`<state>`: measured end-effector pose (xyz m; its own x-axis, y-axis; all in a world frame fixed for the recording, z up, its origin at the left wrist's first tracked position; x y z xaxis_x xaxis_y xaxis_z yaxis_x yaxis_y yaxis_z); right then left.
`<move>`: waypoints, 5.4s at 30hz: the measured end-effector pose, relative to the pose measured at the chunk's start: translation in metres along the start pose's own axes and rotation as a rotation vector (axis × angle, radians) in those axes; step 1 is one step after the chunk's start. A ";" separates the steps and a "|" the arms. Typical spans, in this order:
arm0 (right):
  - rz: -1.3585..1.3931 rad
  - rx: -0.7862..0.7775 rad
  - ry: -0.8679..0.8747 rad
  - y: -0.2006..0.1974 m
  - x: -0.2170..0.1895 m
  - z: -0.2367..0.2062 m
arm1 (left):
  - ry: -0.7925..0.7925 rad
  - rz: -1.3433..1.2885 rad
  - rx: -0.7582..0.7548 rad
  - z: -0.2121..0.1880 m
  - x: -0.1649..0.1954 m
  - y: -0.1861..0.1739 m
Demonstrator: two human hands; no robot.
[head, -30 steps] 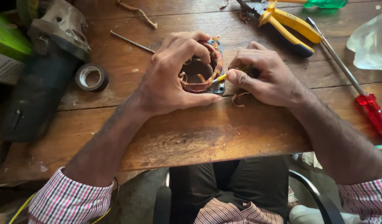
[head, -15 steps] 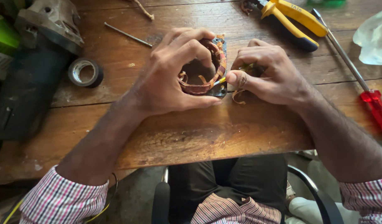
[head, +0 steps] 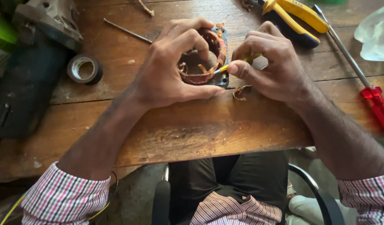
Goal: The person holds a burnt electric motor stator housing on a wooden workbench and uses a small yellow screwdriver to pry and scrape old copper windings and insulation out of its core, picking out loose debris by hand between passes with the tool.
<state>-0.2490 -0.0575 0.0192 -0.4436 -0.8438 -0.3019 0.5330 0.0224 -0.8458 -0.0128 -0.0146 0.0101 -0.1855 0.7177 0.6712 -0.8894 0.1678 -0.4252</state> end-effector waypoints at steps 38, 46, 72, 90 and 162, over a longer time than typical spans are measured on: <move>-0.248 0.345 -0.068 -0.007 -0.016 -0.007 | -0.058 -0.210 -0.031 0.005 -0.001 -0.001; -0.049 0.295 0.167 -0.007 -0.007 -0.016 | 0.049 -0.055 0.127 0.007 0.008 0.005; -0.110 0.403 0.127 -0.049 -0.010 -0.011 | -0.101 -0.075 0.175 0.040 0.029 0.032; 0.742 0.058 0.494 -0.021 0.018 -0.014 | -0.139 -0.106 0.115 0.043 0.022 0.030; 0.114 0.663 0.097 0.000 0.008 -0.037 | 0.010 0.325 0.091 0.007 0.004 0.027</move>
<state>-0.2790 -0.0439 0.0001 -0.4047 -0.8030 -0.4375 0.8955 -0.2510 -0.3676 -0.0402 -0.0117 0.0057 -0.4620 0.7306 0.5027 -0.8180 -0.1321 -0.5598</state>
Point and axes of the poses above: each hand's wrist, its own z-axis towards the middle knuckle, its own y-axis out of the palm, x = y × z, the point moved 3 cm from there along z, towards the middle knuckle, and after that the axes turned 12 degrees about -z, right-handed, at the moved point
